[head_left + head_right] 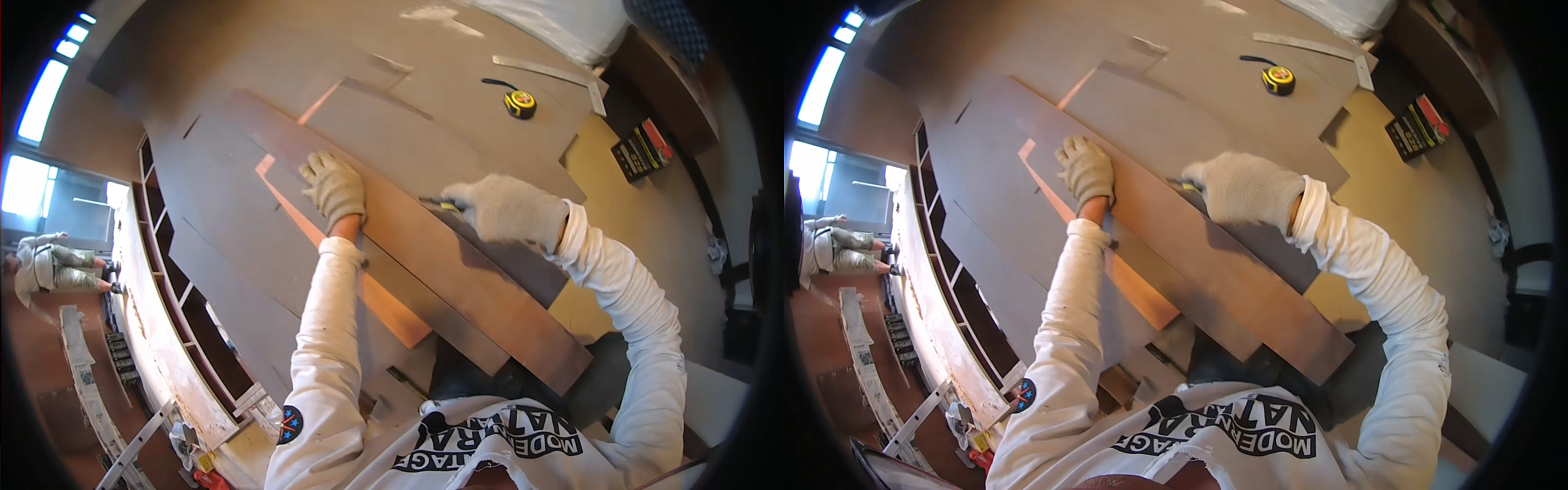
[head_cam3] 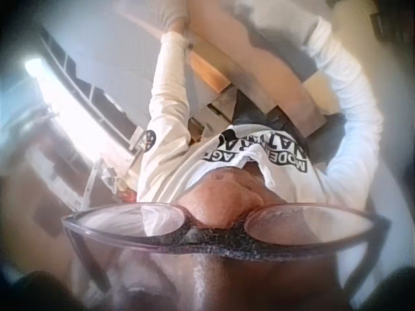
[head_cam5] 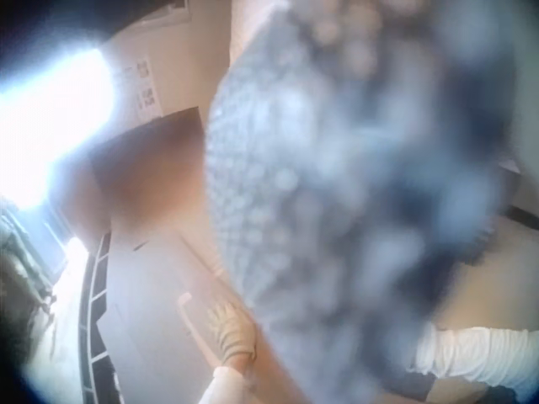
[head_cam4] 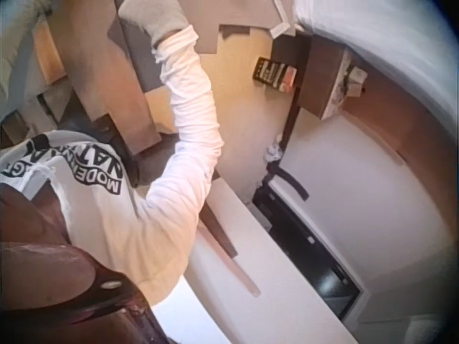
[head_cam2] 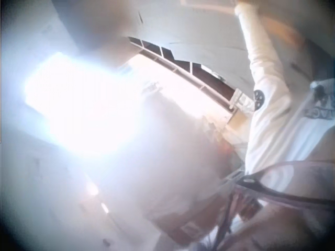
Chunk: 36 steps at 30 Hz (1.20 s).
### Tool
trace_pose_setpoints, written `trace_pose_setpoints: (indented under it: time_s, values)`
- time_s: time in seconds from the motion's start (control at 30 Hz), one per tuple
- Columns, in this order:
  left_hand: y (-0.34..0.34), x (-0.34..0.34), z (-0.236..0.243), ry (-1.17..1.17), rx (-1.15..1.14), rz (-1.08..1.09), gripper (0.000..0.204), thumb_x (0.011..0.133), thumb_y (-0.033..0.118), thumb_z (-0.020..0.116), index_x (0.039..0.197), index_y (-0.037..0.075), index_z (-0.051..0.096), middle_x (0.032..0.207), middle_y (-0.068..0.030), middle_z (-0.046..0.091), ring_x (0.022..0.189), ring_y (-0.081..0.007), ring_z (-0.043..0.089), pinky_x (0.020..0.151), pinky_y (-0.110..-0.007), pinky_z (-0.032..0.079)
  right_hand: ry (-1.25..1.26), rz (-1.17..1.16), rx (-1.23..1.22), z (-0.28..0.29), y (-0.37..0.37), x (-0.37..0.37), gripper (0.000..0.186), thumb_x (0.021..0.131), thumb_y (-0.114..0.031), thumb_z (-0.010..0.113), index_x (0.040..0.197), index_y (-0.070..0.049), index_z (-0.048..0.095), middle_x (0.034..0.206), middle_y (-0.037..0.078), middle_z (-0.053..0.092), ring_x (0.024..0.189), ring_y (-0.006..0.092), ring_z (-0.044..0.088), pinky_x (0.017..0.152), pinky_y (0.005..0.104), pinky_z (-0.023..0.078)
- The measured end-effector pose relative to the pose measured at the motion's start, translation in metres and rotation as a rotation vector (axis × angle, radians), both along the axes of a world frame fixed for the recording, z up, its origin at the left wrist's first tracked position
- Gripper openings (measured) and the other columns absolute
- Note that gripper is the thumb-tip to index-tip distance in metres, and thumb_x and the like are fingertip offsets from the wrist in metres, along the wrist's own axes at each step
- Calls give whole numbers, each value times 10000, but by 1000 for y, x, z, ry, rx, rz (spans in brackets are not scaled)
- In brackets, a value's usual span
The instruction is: The person measures a wooden panel using a tape measure, cuts a strip of veneer with a utility knife, and then works with an assistant to apply liquid adhesive and spread it across the surface of the panel using a plastic spreader.
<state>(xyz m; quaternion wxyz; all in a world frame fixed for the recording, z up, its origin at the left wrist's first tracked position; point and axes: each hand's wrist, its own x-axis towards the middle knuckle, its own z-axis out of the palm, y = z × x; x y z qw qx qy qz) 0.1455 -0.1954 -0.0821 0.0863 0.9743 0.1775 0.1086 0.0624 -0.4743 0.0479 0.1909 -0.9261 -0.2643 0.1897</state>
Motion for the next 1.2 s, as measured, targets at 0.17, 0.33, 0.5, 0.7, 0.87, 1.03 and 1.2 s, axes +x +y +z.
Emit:
trace_pose_setpoints:
  time_s: [0.17, 0.33, 0.5, 0.7, 0.87, 1.03, 1.2]
  values:
    - [24, -10, -4, -5, 41, 61, 474, 1041, 274, 459, 1449, 40, 519, 1606, -149, 436, 1499, -411, 355, 1136, -614, 345, 23, -129, 297, 15, 109, 90, 457, 956, -160, 534, 1402, -151, 633, 1084, 238, 739, 989, 437, 707, 853, 493, 554]
    - [-3, 1, -17, -42, 73, -25, 439, 1029, 275, 481, 1398, 48, 550, 1561, -149, 478, 1472, -413, 381, 1111, -592, 368, -150, -199, 420, -87, 176, 191, 445, 885, -90, 542, 1313, -88, 666, 1172, 241, 723, 1101, 405, 691, 945, 475, 538]
    - [4, -5, -15, -77, 71, 4, 435, 1012, 254, 505, 1385, 37, 557, 1546, -162, 487, 1450, -416, 401, 1103, -587, 372, -83, -120, 431, -108, 216, 208, 372, 882, -112, 569, 1220, -79, 719, 1148, 234, 734, 1089, 398, 704, 963, 468, 543]
    - [2, -5, -11, -48, 43, -1, 453, 1008, 251, 503, 1398, 25, 548, 1553, -173, 480, 1467, -420, 384, 1118, -583, 361, -63, -22, 189, -91, 221, 226, 408, 925, -135, 563, 1314, -112, 685, 1184, 211, 729, 1081, 394, 704, 937, 482, 547]
    - [5, -2, -10, -58, 51, 15, 463, 1013, 264, 500, 1405, 23, 545, 1579, -170, 461, 1479, -420, 374, 1125, -588, 349, -128, -136, 264, -83, 226, 221, 400, 936, -152, 552, 1309, -116, 693, 1200, 208, 726, 1130, 393, 689, 972, 479, 538]
    - [6, -3, -13, -47, 111, 29, 473, 1007, 270, 510, 1410, 25, 542, 1574, -166, 460, 1476, -409, 375, 1113, -588, 359, -121, -57, 280, -89, 231, 221, 385, 910, -151, 564, 1258, -65, 706, 1217, 240, 713, 1157, 392, 687, 996, 479, 540]
    - [-1, 3, -10, -78, 77, -14, 406, 989, 272, 535, 1330, 59, 585, 1490, -129, 501, 1411, -388, 422, 1062, -597, 395, -95, 62, 178, -85, 208, 219, 435, 864, -125, 621, 1291, -86, 695, 1167, 215, 733, 1109, 399, 696, 962, 467, 546]
